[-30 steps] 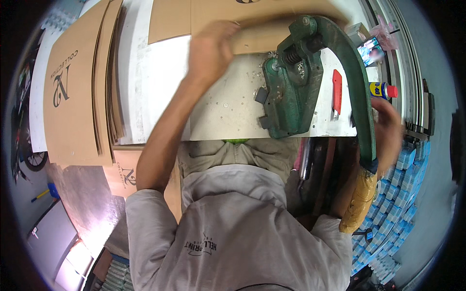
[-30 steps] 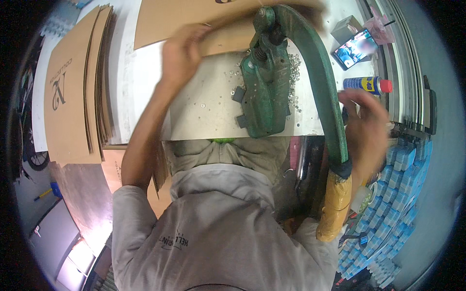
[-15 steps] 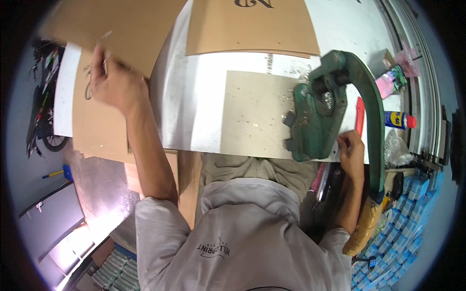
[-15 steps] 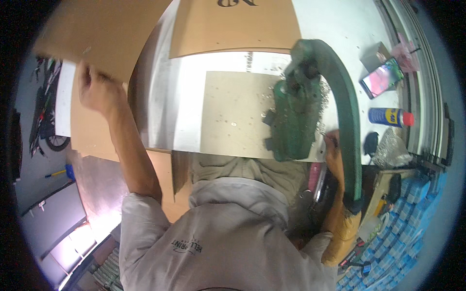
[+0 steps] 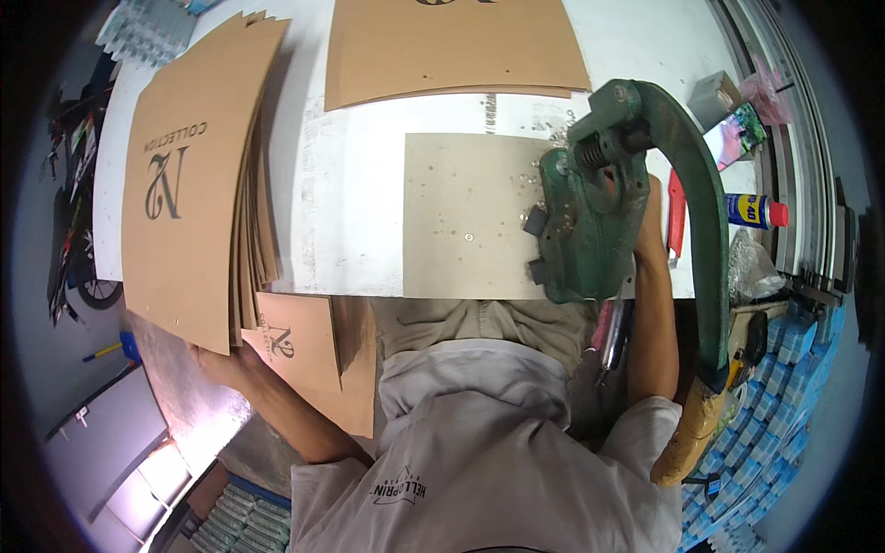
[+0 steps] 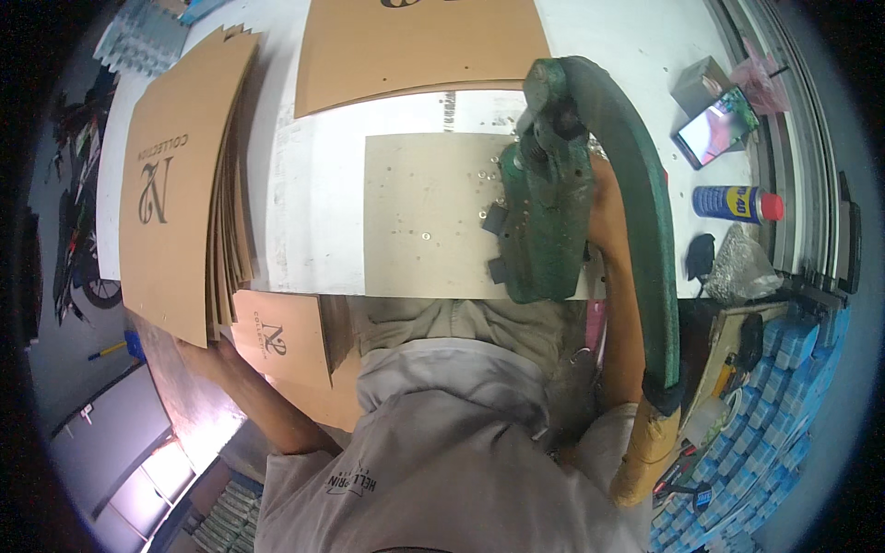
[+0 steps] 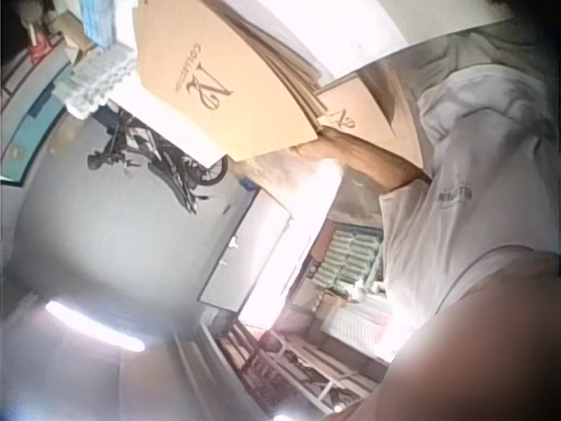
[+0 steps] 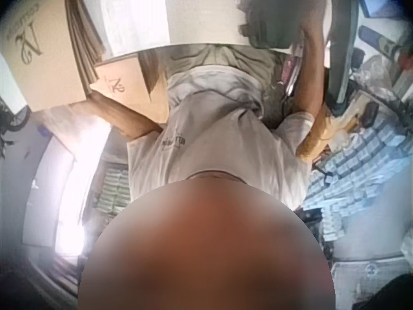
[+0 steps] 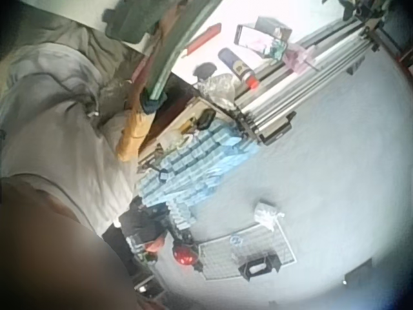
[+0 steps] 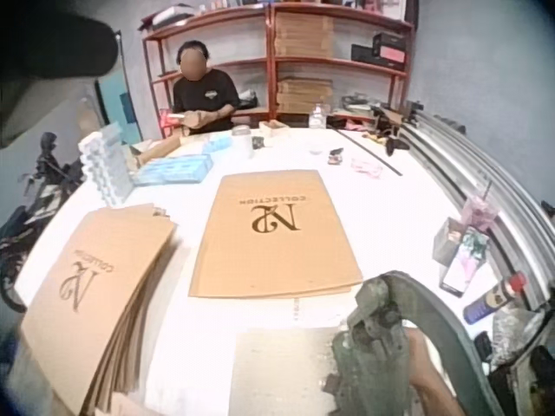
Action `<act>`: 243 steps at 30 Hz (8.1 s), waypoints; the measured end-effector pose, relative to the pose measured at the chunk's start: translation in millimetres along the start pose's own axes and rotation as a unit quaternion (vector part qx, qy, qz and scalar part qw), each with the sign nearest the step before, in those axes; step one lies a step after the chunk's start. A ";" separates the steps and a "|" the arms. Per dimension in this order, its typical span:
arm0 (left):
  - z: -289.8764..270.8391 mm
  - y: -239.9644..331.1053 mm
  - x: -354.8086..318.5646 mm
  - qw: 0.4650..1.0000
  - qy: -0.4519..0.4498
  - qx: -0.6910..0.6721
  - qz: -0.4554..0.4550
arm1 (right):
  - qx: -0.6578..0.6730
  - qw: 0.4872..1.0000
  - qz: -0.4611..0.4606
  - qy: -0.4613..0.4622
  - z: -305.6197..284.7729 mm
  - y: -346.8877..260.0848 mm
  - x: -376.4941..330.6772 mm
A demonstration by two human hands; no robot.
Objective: The person uses a manual hole punch to create holes in a stack of brown cardboard pieces. They repeatedly pick up a piece, align it under the punch, press the handle, and place the finished piece on a separate pile.
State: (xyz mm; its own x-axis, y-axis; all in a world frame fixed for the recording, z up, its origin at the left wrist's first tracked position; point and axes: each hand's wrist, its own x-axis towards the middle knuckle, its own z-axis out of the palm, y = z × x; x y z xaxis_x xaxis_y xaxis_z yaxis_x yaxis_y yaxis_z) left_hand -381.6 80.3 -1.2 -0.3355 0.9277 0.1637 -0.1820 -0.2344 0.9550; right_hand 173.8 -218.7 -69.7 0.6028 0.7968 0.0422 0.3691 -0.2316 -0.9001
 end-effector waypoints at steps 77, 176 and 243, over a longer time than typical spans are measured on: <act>289.2 -78.8 -151.3 0.565 -0.580 0.363 0.461 | -0.266 0.961 0.043 0.069 -42.3 -55.4 -93.2; 336.4 -114.5 -80.4 0.586 -0.634 0.316 0.394 | -0.058 0.992 0.002 0.110 -11.0 -12.0 -44.4; 358.6 -62.2 -143.6 0.606 -0.559 0.324 0.464 | 0.378 0.906 0.183 0.055 31.1 -59.8 51.5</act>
State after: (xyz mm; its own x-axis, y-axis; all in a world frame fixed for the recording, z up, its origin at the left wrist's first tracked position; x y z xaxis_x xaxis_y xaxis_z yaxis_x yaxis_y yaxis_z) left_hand 9.3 65.8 4.7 0.8866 0.1849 0.4239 0.1276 -0.9788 0.1600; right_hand 160.7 -146.5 -27.2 0.6686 0.6745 -0.3130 -0.4347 0.0130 -0.9005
